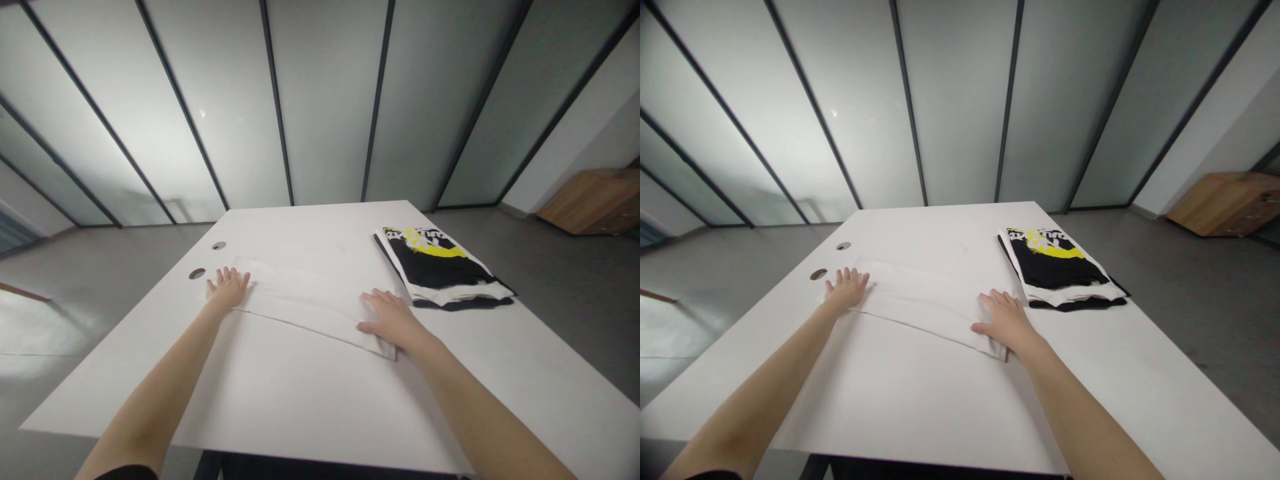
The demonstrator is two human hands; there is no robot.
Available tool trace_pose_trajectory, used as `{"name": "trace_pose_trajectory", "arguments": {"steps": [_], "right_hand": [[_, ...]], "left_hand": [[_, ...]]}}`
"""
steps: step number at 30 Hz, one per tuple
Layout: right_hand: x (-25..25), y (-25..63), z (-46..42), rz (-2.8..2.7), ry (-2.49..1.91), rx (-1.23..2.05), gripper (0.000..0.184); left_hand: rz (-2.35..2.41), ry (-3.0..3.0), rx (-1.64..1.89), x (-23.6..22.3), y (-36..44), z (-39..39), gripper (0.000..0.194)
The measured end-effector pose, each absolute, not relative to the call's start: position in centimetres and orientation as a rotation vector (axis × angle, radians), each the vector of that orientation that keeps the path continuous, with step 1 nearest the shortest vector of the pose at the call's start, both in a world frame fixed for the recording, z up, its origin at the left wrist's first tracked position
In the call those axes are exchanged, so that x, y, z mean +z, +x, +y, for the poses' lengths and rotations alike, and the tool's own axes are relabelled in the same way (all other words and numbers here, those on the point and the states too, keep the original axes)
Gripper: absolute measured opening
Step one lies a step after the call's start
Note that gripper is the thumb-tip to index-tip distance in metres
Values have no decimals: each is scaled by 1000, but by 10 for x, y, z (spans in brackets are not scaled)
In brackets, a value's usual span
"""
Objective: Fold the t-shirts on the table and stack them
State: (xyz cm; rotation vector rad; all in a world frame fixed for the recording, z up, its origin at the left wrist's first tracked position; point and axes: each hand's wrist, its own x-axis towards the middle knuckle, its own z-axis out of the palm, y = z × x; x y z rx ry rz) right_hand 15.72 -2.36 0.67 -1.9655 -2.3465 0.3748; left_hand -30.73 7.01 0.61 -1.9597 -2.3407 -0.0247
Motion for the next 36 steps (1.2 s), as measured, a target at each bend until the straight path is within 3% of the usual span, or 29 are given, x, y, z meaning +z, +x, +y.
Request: {"name": "trace_pose_trajectory", "arguments": {"steps": [4, 12, 20, 23, 28, 33, 36], "right_hand": [[9, 151, -25, -2404, -1777, 376, 75], [28, 147, -33, -2503, -1485, 507, 48], [40, 145, -44, -2475, -1478, 807, 34], [44, 142, -47, -2489, -1492, 1033, 35], [35, 130, -55, -2418, -1267, 1701, 35], [17, 113, -66, -2212, -875, 2269, 56], [13, 105, -69, -2074, -764, 2367, 61]], "left_hand": [[-2543, -1819, -215, -3, -264, 64, 84], [-2835, -1734, -36, 8, -237, 74, 93], [-2530, -2016, 25, 6, -243, 107, 86], [-2371, -2153, 92, 6, -247, 123, 84], [-2120, -2343, 191, 6, -245, 142, 80], [-2009, -2436, 169, 9, -230, 150, 77], [-2004, -2381, 105, 12, -214, 151, 71]]}}
